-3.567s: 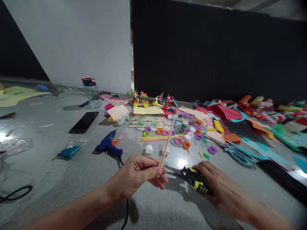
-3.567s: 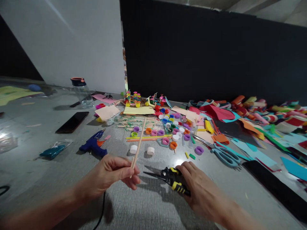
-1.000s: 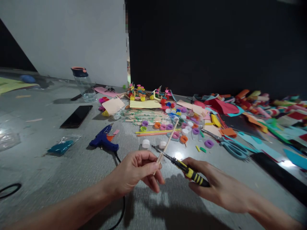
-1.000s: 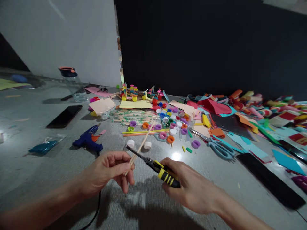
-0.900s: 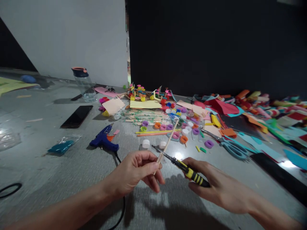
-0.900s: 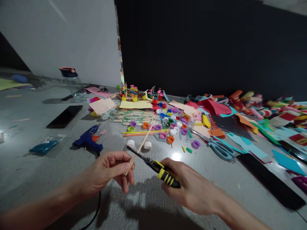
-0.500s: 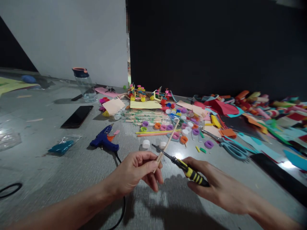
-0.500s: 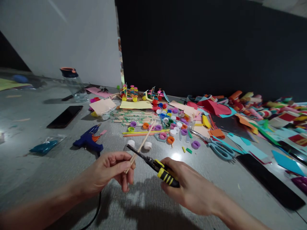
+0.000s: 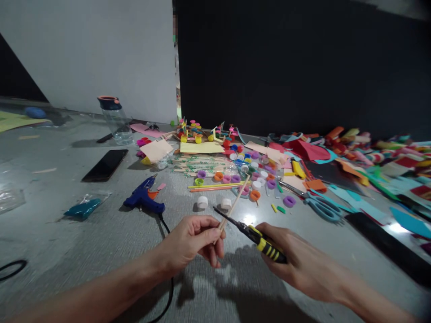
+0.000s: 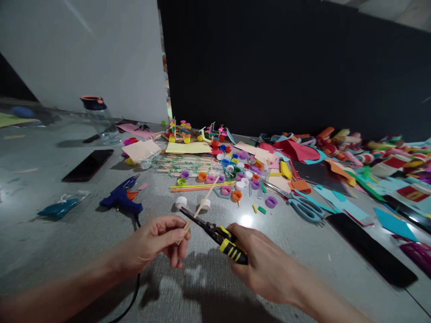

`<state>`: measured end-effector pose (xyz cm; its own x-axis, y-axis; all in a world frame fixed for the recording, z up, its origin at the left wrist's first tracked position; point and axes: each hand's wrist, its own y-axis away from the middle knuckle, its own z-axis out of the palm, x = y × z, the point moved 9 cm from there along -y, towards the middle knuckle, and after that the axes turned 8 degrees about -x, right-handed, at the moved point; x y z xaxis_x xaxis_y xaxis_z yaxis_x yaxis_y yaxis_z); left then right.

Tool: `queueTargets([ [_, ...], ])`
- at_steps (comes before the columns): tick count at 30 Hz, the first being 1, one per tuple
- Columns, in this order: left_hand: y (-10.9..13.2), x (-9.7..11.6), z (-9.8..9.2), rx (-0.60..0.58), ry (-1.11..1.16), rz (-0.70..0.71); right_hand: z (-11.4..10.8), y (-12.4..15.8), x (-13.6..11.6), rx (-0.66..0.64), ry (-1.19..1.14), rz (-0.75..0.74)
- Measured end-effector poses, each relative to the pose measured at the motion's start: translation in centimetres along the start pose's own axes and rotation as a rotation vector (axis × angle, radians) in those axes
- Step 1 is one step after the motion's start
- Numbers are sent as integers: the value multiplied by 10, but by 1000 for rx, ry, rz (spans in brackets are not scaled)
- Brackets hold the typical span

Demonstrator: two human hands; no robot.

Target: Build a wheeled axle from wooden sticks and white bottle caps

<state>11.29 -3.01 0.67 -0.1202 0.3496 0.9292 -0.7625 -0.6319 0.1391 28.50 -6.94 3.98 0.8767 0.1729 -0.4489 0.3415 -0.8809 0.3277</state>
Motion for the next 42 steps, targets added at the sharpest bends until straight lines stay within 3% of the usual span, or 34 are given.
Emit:
queueTargets([
  [5, 2, 13, -7, 50, -61, 46, -2, 10, 35, -50, -100, 62],
  [8, 5, 23, -10, 93, -143, 94, -1, 9, 56, -3, 70, 47],
  [11, 7, 29, -10, 125, -275, 128, -1, 5, 52, 75, 286, -32],
  [15, 10, 33, -10, 160, -503, 141, -16, 11, 4, 311, 380, -231],
  [19, 10, 33, -6, 153, -744, 126, -32, 29, -74, 687, 570, -655],
  [21, 11, 33, -3, 149, -826, 140, -32, 17, -91, 686, 600, -709],
  [25, 12, 34, -5, 175, -946, 164, -27, -22, -94, 533, 569, -604],
  [31, 11, 36, -13, 253, -1062, 189, -17, -43, -87, 520, 536, -457],
  [37, 6, 27, -12, 263, -895, 152, -23, -54, -74, 629, 467, -358],
  [42, -1, 22, -22, 211, -552, 99, -34, -40, -70, 696, 282, -490],
])
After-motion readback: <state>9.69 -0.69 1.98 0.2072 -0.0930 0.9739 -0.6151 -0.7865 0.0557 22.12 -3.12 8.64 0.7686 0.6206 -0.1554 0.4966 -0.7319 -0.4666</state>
